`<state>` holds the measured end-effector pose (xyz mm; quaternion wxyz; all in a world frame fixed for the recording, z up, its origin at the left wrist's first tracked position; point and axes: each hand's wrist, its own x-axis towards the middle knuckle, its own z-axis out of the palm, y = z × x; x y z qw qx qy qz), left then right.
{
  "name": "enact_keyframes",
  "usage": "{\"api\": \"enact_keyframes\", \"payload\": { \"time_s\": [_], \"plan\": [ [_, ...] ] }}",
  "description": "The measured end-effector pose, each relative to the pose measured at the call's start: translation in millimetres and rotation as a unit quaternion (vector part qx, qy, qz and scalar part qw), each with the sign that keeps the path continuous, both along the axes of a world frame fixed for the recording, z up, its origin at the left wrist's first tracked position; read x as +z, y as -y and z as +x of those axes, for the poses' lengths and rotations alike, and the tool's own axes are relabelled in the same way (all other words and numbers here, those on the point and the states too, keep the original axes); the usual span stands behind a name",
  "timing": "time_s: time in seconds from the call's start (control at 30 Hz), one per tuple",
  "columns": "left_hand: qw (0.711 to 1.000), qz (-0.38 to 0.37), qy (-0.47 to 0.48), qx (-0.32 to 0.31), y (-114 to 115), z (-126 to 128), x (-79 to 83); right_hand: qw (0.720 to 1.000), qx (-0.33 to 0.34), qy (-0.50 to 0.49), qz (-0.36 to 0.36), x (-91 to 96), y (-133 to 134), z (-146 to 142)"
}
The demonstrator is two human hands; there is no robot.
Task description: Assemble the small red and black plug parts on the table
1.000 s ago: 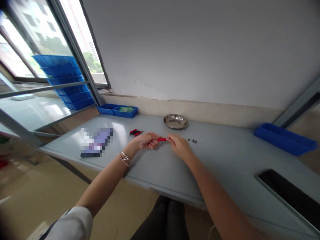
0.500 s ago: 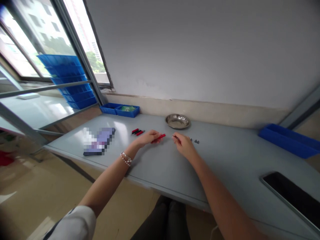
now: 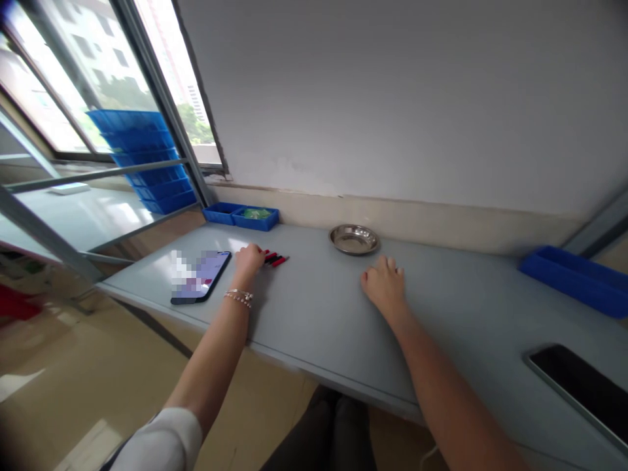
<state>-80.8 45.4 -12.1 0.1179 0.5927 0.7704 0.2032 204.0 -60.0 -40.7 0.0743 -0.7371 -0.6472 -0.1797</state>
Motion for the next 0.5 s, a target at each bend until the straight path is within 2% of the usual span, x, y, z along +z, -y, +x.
{"api": "enact_keyframes", "payload": {
  "time_s": [0.27, 0.4, 0.5],
  "plan": [
    [0.999, -0.041, 0.005, -0.030, -5, 2, -3.7, 1.000, -0.027, 0.003, -0.006, -2.5, 0, 3],
    [0.999, -0.016, -0.020, -0.047, 2, 4, 1.0, 0.999, -0.037, -0.002, -0.004, -4.2, 0, 4],
    [0.995, 0.006, -0.047, -0.087, 9, 10, 4.7, 0.999, -0.039, -0.007, -0.006, -4.5, 0, 5]
  ]
}}
